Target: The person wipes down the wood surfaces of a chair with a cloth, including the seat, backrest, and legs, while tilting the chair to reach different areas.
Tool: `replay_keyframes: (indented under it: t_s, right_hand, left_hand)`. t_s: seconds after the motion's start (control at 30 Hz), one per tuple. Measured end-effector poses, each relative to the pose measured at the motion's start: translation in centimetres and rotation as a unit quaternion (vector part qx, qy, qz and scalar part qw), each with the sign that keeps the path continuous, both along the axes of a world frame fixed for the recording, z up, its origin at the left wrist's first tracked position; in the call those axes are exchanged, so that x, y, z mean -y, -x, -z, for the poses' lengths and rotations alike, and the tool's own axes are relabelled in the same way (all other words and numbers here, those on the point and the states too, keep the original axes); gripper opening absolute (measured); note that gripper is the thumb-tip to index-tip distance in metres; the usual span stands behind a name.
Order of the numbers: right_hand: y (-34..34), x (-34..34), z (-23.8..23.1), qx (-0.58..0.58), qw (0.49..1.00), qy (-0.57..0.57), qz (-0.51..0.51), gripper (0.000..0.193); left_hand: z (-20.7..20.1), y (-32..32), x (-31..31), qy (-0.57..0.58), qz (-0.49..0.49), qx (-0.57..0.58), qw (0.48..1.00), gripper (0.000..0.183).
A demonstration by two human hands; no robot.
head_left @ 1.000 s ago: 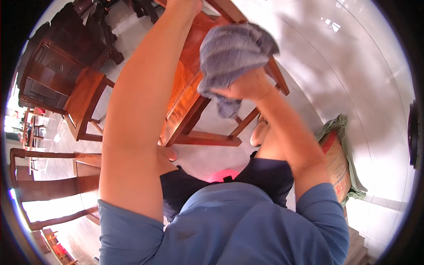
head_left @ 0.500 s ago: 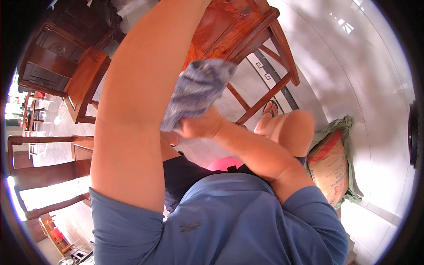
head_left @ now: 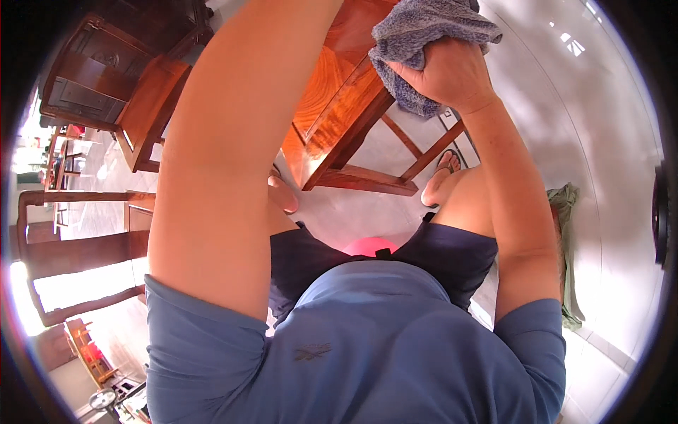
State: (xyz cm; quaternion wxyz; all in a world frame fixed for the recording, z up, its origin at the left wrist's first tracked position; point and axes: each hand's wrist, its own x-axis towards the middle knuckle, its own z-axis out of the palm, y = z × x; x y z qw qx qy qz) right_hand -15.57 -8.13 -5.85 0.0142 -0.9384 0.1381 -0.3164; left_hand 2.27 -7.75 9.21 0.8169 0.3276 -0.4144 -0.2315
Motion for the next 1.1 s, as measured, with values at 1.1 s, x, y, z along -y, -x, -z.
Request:
replay_keyframes:
  t_s: [1.1]
  right_hand:
    - [-0.3, -16.8, 11.3, 0.067, 0.926, -0.171, -0.329, 0.030]
  left_hand:
    - [-0.1, 1.8, 3.9, -0.038, -0.054, 0.009, 0.998, 0.026]
